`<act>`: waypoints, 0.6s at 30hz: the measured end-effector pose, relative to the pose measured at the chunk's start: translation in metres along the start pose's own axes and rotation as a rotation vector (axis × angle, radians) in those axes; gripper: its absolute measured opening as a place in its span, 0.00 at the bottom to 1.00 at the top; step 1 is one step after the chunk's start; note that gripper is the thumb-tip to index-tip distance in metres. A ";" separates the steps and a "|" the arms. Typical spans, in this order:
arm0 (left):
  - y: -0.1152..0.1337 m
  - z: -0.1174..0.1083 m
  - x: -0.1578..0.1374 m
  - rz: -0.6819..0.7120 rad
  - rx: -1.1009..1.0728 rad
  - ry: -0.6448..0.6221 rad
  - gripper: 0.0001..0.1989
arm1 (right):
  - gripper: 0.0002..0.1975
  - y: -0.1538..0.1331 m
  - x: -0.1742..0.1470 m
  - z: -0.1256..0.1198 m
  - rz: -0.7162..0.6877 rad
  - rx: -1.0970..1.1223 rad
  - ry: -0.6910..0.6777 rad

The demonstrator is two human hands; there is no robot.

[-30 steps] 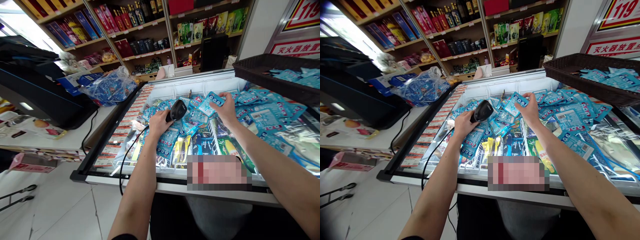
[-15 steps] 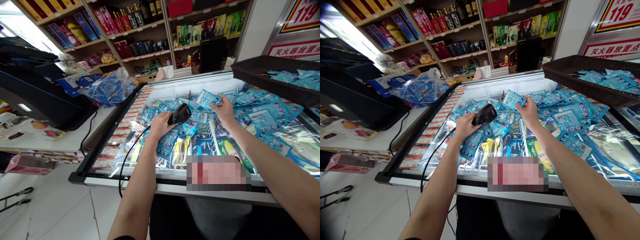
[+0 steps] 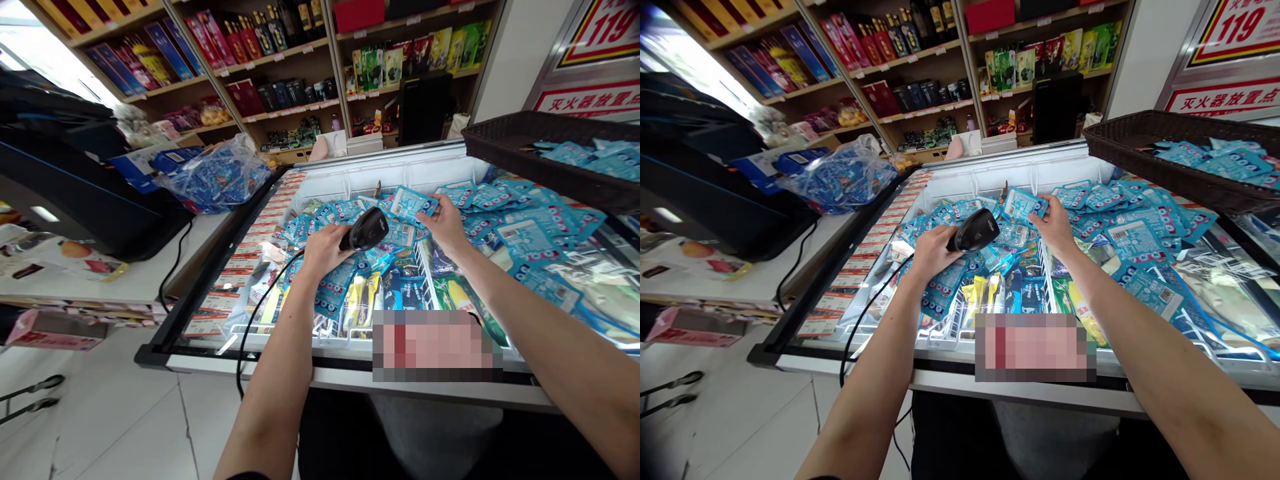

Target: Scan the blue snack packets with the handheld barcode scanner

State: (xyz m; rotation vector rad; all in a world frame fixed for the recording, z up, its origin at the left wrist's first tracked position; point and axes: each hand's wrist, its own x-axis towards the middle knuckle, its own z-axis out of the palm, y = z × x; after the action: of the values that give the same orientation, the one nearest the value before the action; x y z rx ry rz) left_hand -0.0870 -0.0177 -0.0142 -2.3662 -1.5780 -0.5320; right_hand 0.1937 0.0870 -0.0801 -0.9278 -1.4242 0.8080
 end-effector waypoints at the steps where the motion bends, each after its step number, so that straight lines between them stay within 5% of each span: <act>1: 0.000 0.001 0.000 -0.001 0.000 -0.001 0.19 | 0.23 0.000 0.000 0.000 -0.006 -0.013 0.000; 18: 0.000 0.002 0.000 0.005 -0.003 -0.001 0.19 | 0.27 -0.009 -0.004 -0.001 -0.073 -0.075 0.007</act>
State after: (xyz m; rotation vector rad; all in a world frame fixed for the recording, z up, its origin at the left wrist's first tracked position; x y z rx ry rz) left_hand -0.0867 -0.0165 -0.0162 -2.3729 -1.5719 -0.5328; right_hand 0.1936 0.0795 -0.0741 -0.9295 -1.4823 0.7007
